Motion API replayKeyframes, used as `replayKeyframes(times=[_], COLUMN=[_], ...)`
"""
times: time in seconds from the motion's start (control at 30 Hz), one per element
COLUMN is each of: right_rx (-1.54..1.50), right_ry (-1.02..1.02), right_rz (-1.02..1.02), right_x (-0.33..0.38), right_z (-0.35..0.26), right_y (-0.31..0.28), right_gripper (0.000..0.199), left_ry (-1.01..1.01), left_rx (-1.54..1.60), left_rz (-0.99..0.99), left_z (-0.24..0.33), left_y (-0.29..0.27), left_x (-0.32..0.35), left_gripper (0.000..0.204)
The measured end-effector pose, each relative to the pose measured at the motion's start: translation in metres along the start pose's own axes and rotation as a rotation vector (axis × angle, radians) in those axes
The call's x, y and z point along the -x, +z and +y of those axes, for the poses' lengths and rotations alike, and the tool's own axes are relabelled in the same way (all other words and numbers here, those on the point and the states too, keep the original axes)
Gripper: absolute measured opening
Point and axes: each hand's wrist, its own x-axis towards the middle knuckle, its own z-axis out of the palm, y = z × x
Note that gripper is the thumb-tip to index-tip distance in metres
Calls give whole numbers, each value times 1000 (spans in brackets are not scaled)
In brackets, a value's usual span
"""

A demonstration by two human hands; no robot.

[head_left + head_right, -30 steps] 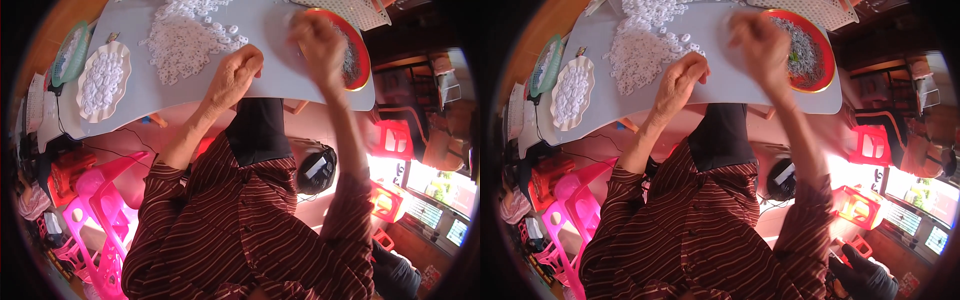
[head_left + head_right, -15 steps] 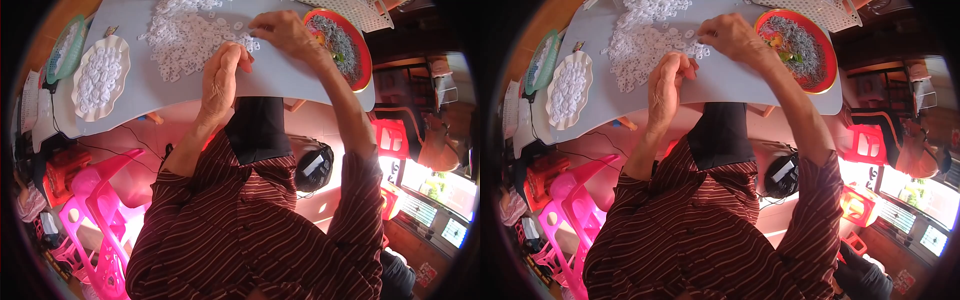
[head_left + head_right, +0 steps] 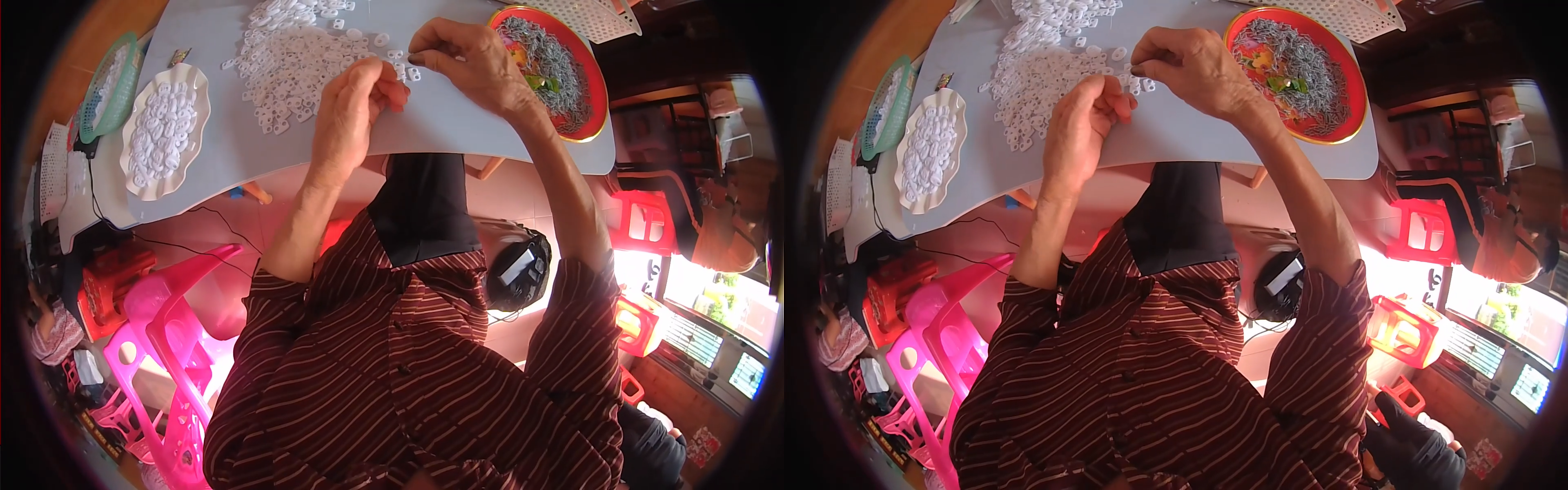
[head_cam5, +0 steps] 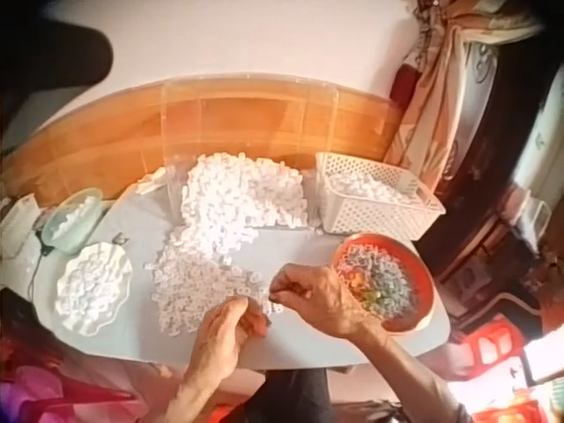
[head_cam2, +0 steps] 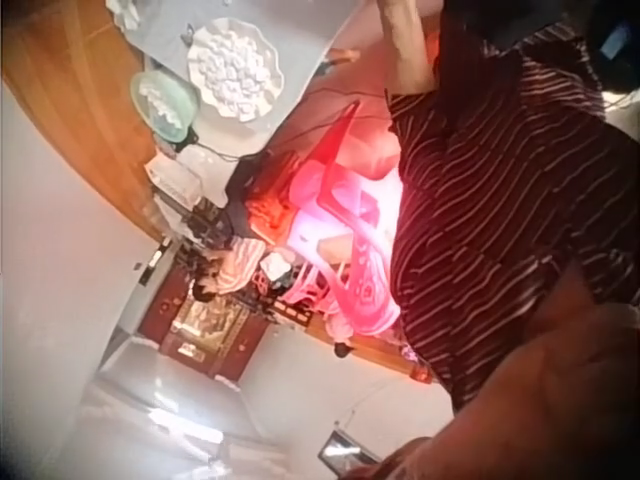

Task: Assembling small white plastic components by hand at a table.

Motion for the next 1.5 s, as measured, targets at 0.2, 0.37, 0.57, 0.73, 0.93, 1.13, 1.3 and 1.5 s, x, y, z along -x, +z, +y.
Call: replayKeyframes(times=[0.2,0.37,0.57,0.73,0.93,1.13,1.3,1.5], right_rx=[9,-277,-286,-195,184,448,477,743], right_ry=[-125,-30,146,172,81,94,11,9], right_rz=[-46,140,116,69,348,265,29,-80], right_x=[14,29,34,31,23,19,21,18], right_z=[-8,8,-3,-7,7,32,52,48], right_y=[0,11,17,14,-5,-72,-96,-84], right_gripper=[12,16,13,13,14,14,14,13], left_ry=[-283,-153,105,71,108,167,195,175], left_rx=[183,126,-61,-369,-673,-601,-588,-673], left_rz=[-278,-196,-136,-180,-112,-89,-104,-91], left_z=[9,5,-5,2,12,7,7,7], left_y=[-9,-2,6,4,13,7,11,11], left_x=[-11,-8,3,3,9,10,11,11], left_gripper=[27,20,18,15,16,16,16,15])
